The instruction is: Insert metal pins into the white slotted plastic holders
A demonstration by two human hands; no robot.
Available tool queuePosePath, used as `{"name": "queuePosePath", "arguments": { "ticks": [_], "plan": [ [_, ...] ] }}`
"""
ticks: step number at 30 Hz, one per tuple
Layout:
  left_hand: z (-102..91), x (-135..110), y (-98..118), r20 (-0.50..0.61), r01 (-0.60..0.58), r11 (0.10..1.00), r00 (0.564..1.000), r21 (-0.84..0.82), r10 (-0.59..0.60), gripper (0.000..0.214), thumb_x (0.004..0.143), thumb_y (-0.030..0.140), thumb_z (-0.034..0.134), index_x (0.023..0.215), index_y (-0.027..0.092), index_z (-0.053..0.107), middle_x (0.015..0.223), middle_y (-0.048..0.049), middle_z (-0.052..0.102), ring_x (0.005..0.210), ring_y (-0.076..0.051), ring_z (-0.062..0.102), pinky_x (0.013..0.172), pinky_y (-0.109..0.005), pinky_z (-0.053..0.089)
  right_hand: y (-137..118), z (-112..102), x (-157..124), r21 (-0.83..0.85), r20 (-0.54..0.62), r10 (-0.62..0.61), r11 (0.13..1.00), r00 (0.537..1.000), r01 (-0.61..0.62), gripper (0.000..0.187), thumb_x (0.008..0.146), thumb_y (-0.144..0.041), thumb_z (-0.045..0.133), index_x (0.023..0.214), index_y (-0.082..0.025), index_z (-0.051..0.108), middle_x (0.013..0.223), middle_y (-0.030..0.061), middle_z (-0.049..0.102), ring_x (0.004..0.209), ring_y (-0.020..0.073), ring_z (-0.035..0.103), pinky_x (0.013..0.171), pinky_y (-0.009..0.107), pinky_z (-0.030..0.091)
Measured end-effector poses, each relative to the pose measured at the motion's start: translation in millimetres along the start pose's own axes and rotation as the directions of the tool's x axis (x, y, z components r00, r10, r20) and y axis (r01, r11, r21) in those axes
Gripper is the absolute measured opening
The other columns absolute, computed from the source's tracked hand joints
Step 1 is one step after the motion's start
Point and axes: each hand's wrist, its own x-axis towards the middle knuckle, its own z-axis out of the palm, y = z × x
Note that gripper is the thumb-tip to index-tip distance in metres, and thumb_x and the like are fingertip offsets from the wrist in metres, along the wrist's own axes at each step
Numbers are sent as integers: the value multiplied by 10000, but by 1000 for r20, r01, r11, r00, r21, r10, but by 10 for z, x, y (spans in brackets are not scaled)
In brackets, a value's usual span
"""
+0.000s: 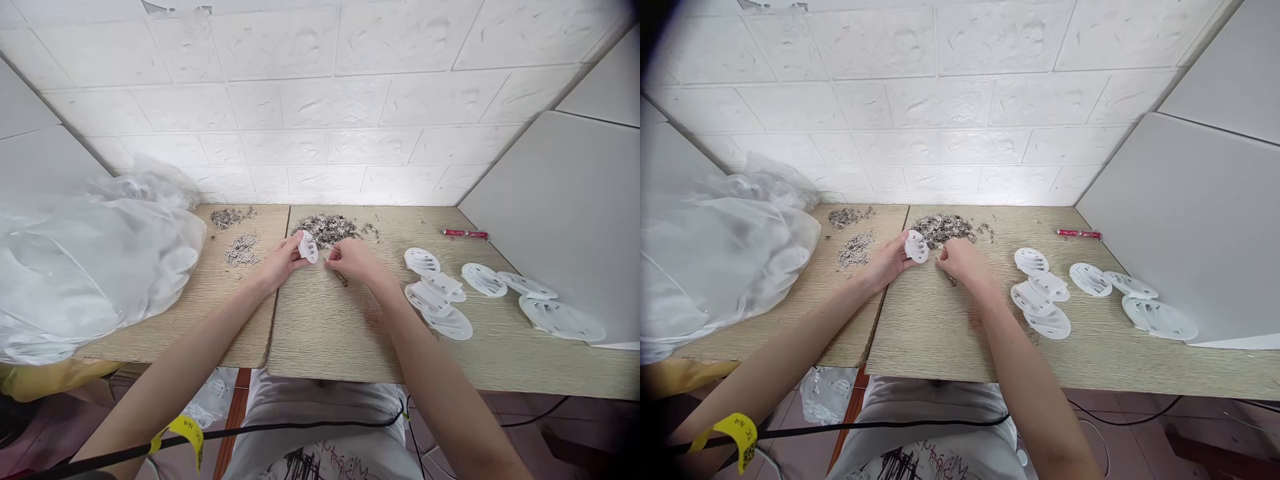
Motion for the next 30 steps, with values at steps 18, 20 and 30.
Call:
{"name": "queuePosePath", "arguments": {
  "ticks": [18, 20, 30],
  "plan": [
    [21, 5, 57, -33, 47, 998, 998, -47, -49, 275, 903, 401, 520, 926, 147, 624, 964, -87, 650, 812, -170, 619, 780, -375, 573, 66, 11, 93, 216, -179, -284, 923, 942, 319, 316, 905, -361, 441, 642, -188, 465, 622, -16, 481, 597, 124, 402, 587, 258, 281],
    [22, 4, 62, -35, 48, 998, 998, -51, -50, 265, 910, 394, 507, 924, 152, 615, 955, -82, 652, 811, -169, 619, 778, -370, 571, 58, 9, 82, 210, -179, -323, 910, 929, 357, 356, 914, -364, 436, 608, -185, 459, 579, -27, 442, 569, 116, 368, 582, 260, 266],
    [21, -4, 67, 0, 68, 998, 998, 9, -68, 359, 928, 449, 449, 972, 138, 623, 1014, -121, 661, 883, -215, 644, 718, -353, 565, 49, 24, 64, 205, -158, -255, 937, 954, 284, 366, 944, -338, 370, 778, -171, 651, 660, 0, 578, 613, 129, 459, 613, 251, 297]
  ]
}}
